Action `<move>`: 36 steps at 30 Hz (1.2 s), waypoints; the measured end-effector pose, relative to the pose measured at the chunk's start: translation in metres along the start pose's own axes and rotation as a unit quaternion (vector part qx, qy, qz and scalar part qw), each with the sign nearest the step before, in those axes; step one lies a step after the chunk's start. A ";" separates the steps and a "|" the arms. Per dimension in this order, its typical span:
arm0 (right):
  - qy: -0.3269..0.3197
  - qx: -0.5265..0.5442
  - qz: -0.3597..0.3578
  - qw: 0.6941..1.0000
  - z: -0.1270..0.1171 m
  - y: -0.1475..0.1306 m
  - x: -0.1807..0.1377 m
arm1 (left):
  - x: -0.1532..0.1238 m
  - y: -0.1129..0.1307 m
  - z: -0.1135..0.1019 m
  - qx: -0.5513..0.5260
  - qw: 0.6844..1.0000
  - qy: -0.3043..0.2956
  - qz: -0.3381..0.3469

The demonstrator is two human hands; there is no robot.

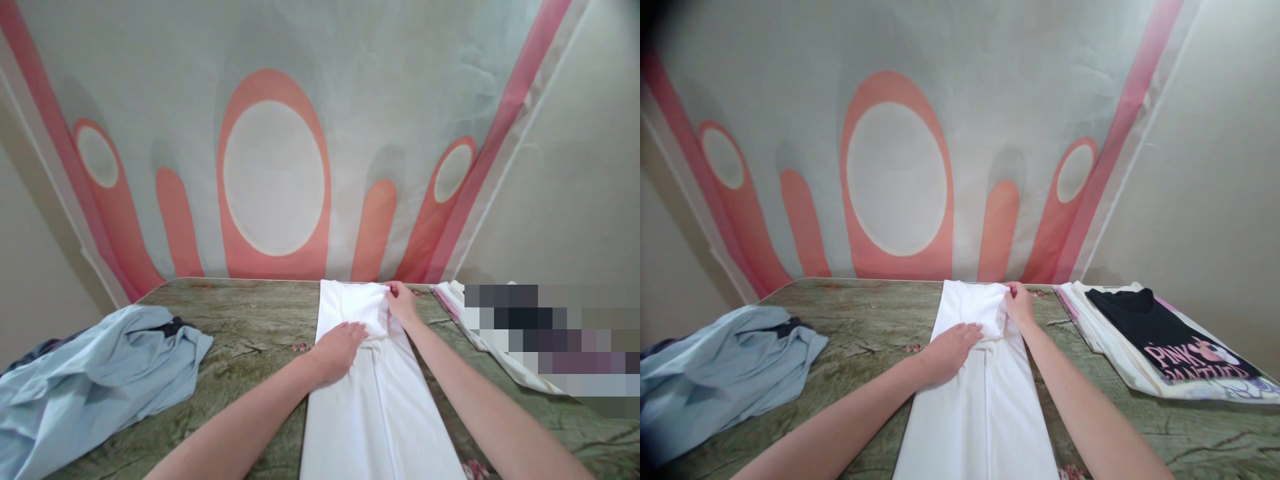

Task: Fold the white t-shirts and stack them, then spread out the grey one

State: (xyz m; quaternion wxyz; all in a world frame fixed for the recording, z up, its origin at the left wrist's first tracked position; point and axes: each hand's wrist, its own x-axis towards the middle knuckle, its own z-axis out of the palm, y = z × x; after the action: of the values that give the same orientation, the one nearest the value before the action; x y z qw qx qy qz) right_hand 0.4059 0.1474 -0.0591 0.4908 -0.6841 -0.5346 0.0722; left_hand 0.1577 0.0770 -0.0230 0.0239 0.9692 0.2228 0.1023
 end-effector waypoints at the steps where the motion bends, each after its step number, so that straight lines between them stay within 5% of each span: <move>1: -0.001 -0.007 0.000 1.000 0.000 0.003 -0.001 | 0.000 -0.001 0.001 -0.003 1.000 -0.003 0.007; 12: -0.014 -0.028 0.016 0.999 0.005 0.014 0.005 | 0.000 -0.002 -0.005 -0.029 0.998 -0.033 0.045; 18: 0.007 -0.003 0.002 1.000 -0.003 0.010 0.003 | -0.001 0.002 -0.006 -0.010 0.994 0.059 -0.091; 26: -0.032 -0.006 0.040 0.999 -0.006 0.010 0.002 | -0.004 -0.003 -0.001 -0.003 0.995 0.014 -0.101; 36: -0.132 0.088 0.026 0.987 -0.022 0.003 -0.021 | 0.043 -0.052 -0.004 -0.008 0.992 -0.015 -0.123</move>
State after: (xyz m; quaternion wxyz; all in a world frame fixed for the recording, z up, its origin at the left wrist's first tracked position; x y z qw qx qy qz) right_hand 0.4124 0.1175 -0.0593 0.4721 -0.6363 -0.5683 0.2219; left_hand 0.1724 0.1426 -0.0154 0.0472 0.9356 0.3392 0.0856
